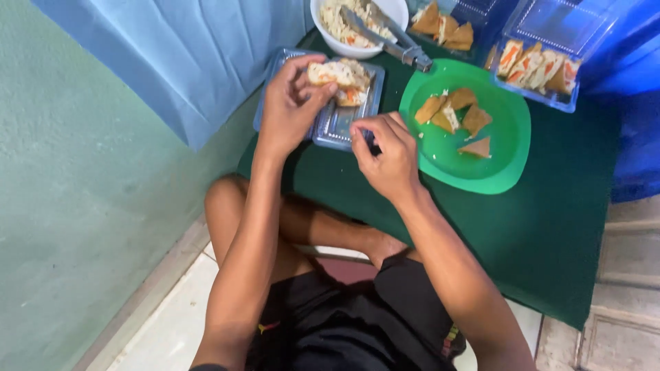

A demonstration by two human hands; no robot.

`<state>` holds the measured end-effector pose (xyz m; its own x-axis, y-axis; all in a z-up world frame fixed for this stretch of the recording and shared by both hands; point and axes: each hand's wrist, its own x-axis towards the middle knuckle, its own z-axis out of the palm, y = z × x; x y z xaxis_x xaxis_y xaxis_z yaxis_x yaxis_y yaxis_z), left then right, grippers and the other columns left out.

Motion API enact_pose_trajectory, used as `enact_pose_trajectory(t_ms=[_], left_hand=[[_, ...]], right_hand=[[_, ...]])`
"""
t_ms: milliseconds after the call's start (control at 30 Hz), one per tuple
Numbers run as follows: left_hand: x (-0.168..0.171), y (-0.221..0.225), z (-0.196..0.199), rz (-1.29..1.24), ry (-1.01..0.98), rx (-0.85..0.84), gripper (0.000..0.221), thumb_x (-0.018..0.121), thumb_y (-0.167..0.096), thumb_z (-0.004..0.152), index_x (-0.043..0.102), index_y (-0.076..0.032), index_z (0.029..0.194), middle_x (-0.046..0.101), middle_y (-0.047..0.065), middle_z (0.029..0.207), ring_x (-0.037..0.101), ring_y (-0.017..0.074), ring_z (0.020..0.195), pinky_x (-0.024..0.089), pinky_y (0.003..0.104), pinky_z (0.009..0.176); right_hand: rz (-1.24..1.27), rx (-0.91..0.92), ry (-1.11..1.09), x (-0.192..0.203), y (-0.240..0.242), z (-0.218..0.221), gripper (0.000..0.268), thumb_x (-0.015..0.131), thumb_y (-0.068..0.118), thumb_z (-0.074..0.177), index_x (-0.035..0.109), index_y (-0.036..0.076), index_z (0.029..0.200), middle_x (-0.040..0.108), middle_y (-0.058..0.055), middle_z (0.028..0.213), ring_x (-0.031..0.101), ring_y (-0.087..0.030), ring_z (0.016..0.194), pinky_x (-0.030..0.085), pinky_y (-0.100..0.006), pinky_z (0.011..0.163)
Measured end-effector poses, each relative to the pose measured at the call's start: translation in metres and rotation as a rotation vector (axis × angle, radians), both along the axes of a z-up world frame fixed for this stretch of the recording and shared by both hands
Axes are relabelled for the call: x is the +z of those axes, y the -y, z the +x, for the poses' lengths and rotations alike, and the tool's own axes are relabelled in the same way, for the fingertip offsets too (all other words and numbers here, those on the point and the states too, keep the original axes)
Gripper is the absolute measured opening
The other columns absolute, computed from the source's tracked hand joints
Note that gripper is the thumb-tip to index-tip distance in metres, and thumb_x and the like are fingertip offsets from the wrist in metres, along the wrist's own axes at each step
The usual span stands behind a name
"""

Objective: Assembling small snacks by adding filling to bread pieces using tongs and placing them in plastic containers.

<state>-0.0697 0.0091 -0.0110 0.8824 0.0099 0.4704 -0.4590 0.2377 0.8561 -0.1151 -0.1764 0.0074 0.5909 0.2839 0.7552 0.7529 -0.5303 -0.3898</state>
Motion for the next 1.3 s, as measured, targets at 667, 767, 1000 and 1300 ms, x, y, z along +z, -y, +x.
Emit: enact_pose_trajectory(t_ms=[667, 767, 1000, 1300], left_hand=[[-0.004, -0.024, -0.009, 0.614, -0.033, 0.259, 0.038, 0.092, -0.019, 0.081, 0.077, -0.011, 0.115, 0.069, 0.006, 0.086, 0.058, 0.0216, 0.084, 0.052, 0.036, 0.08], [-0.006, -0.019, -0.008, 0.644, -0.067, 0.255, 0.039, 0.092, -0.021, 0.079, 0.077, -0.011, 0.114, 0.071, 0.006, 0.085, 0.056, 0.0214, 0.082, 0.05, 0.036, 0.08], [-0.015, -0.014, 0.003, 0.807, -0.049, 0.324, 0.038, 0.091, -0.032, 0.079, 0.077, -0.021, 0.113, 0.072, -0.003, 0.084, 0.06, 0.0197, 0.086, 0.041, 0.036, 0.087], [-0.005, -0.009, 0.004, 0.803, -0.026, 0.328, 0.041, 0.093, -0.026, 0.077, 0.078, -0.015, 0.113, 0.066, 0.002, 0.088, 0.059, 0.0245, 0.094, 0.042, 0.041, 0.088]], right_hand=[[0.125, 0.032, 0.019, 0.007, 0.024, 0.021, 0.006, 0.07, -0.002, 0.098, 0.072, 0.004, 0.096, 0.072, -0.011, 0.083, 0.059, -0.028, 0.065, 0.052, -0.038, 0.06], [0.137, 0.029, 0.011, 0.008, 0.024, 0.02, 0.006, 0.07, -0.002, 0.098, 0.072, 0.004, 0.096, 0.071, -0.011, 0.082, 0.059, -0.029, 0.065, 0.052, -0.038, 0.06], [0.161, 0.028, -0.008, 0.003, 0.026, 0.023, 0.006, 0.07, 0.001, 0.098, 0.073, 0.006, 0.097, 0.071, -0.009, 0.082, 0.059, -0.027, 0.065, 0.051, -0.037, 0.06], [0.165, 0.009, -0.043, 0.002, 0.026, 0.022, 0.007, 0.071, 0.001, 0.097, 0.073, 0.008, 0.096, 0.07, -0.01, 0.08, 0.06, -0.028, 0.066, 0.051, -0.037, 0.059]])
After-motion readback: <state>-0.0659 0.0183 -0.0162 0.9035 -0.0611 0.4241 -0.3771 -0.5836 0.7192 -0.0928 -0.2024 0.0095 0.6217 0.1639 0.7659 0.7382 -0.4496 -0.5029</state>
